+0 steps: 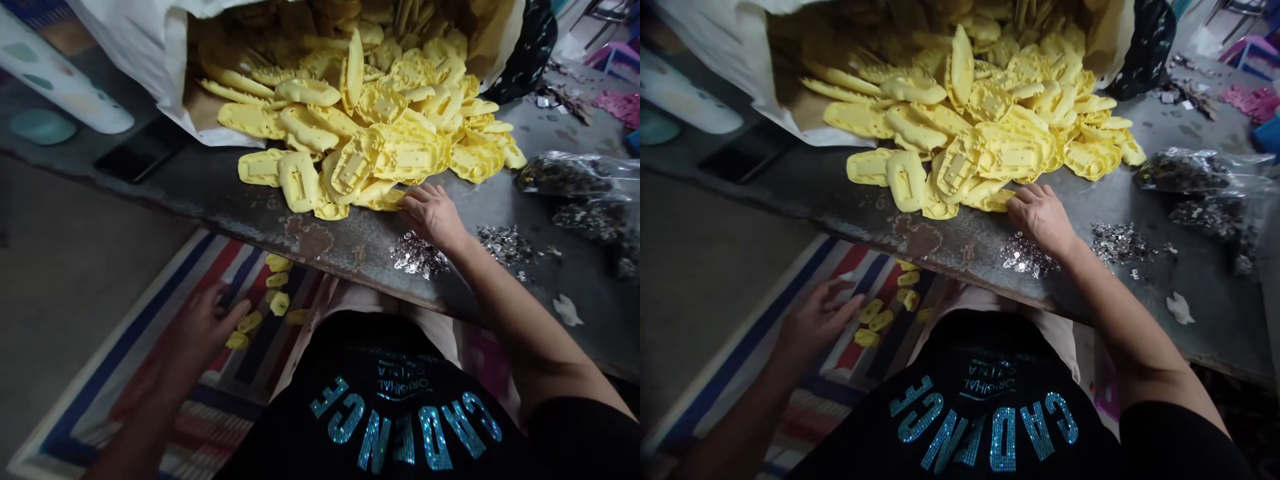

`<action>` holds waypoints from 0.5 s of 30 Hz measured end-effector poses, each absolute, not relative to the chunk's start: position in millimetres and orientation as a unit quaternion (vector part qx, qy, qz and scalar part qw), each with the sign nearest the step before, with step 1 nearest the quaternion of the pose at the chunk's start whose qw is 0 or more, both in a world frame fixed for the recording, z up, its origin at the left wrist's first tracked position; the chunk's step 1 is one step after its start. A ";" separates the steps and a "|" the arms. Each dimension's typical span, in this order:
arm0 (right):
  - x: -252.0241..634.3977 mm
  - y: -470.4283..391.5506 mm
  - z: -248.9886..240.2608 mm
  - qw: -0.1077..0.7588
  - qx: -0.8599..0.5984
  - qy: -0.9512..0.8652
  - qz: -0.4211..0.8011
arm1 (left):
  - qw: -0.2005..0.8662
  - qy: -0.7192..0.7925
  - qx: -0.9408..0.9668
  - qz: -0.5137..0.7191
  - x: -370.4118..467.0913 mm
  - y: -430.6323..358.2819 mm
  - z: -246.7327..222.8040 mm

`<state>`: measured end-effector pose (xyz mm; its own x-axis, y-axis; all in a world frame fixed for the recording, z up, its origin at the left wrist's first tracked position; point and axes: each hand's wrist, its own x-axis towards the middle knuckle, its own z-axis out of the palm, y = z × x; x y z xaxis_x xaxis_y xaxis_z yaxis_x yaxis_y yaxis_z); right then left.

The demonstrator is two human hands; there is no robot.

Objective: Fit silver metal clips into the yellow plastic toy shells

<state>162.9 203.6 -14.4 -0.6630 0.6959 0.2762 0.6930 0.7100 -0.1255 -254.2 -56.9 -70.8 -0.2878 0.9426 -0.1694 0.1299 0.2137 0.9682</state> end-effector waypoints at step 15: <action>242.7 158.5 20.3 0.389 -0.465 -0.707 0.363 | 0.392 0.515 0.607 0.462 -63.9 80.3 -21.3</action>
